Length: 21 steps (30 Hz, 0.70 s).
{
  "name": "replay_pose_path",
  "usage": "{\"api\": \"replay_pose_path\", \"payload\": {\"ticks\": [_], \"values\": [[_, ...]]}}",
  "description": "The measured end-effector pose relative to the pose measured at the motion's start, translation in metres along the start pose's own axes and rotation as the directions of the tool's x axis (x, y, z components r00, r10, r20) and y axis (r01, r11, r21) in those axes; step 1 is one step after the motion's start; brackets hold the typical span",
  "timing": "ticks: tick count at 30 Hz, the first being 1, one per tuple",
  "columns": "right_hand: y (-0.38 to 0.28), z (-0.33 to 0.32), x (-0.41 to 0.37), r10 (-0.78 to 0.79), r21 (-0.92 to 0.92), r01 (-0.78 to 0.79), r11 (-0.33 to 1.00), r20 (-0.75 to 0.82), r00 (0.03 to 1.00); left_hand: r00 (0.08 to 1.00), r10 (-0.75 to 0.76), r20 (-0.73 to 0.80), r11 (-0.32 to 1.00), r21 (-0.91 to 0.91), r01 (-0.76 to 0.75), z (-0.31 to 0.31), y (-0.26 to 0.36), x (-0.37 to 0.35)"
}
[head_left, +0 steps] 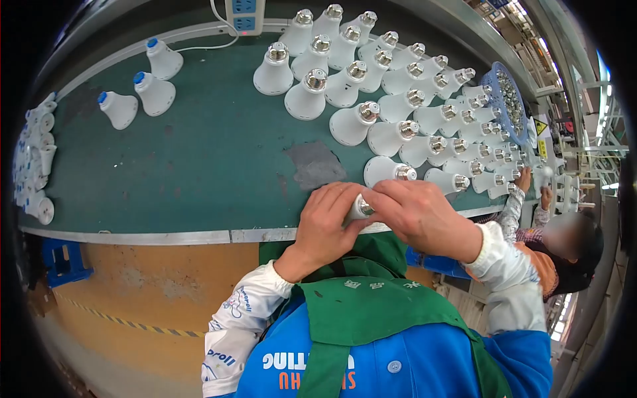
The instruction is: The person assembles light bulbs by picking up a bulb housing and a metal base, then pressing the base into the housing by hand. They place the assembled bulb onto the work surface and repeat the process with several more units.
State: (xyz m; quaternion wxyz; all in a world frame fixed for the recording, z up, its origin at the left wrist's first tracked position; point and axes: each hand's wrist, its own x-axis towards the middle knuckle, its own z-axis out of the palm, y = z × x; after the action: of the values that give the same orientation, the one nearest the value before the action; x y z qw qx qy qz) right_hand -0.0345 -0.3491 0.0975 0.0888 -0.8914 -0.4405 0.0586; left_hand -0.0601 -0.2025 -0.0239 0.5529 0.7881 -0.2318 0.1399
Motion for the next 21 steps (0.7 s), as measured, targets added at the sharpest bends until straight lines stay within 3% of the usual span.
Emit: {"api": "replay_pose_path", "payload": {"ticks": [1,2,4,6,10,11,12,15,17,18,20,21], "values": [[-0.003,0.000,-0.002,0.030,-0.052,-0.036,0.998,-0.112,0.993,0.999,-0.036,-0.022,0.999,-0.019,0.036,-0.002,0.001,0.000],[-0.007,-0.001,-0.005,0.015,-0.059,-0.023,0.998,-0.123,0.992,0.996,-0.074,-0.045,0.997,-0.037,0.072,-0.004,0.002,0.002],[-0.021,0.001,-0.017,0.040,-0.018,-0.052,0.998,-0.415,0.909,0.992,-0.088,-0.088,0.996,-0.003,0.088,-0.008,0.003,0.013],[-0.032,0.009,-0.029,0.075,0.043,-0.062,0.997,-0.443,0.893,0.976,-0.117,-0.184,0.992,0.033,0.125,-0.009,0.000,0.028],[-0.038,0.033,-0.045,0.085,0.103,-0.042,0.994,-0.466,0.881,0.981,-0.112,-0.157,0.992,0.037,0.119,0.011,-0.026,0.044],[-0.037,0.037,-0.048,0.087,0.098,-0.046,0.994,-0.464,0.882,0.983,-0.173,-0.061,0.984,0.023,0.175,0.013,-0.026,0.043],[-0.036,0.040,-0.052,0.088,0.095,-0.050,0.994,-0.461,0.883,0.984,-0.168,-0.066,0.984,0.054,0.172,0.006,-0.021,0.043],[-0.033,0.038,-0.069,0.138,0.126,-0.085,0.988,-0.507,0.851,0.994,-0.010,-0.111,0.987,0.156,0.028,-0.019,-0.012,0.046],[-0.029,0.039,-0.085,0.231,0.159,-0.171,0.972,-0.535,0.813,0.931,0.114,-0.345,0.929,0.369,0.023,-0.056,-0.016,0.059],[-0.026,0.040,-0.093,0.233,0.162,-0.171,0.972,-0.545,0.805,0.876,0.042,-0.480,0.930,0.339,0.141,-0.076,-0.026,0.066],[-0.020,0.042,-0.108,0.295,0.153,-0.254,0.955,-0.586,0.755,0.656,-0.057,-0.753,0.931,0.197,0.307,-0.117,-0.060,0.086],[-0.019,0.042,-0.113,0.328,0.174,-0.281,0.944,-0.600,0.730,0.541,-0.027,-0.841,0.878,0.238,0.414,-0.143,-0.093,0.095]]}}
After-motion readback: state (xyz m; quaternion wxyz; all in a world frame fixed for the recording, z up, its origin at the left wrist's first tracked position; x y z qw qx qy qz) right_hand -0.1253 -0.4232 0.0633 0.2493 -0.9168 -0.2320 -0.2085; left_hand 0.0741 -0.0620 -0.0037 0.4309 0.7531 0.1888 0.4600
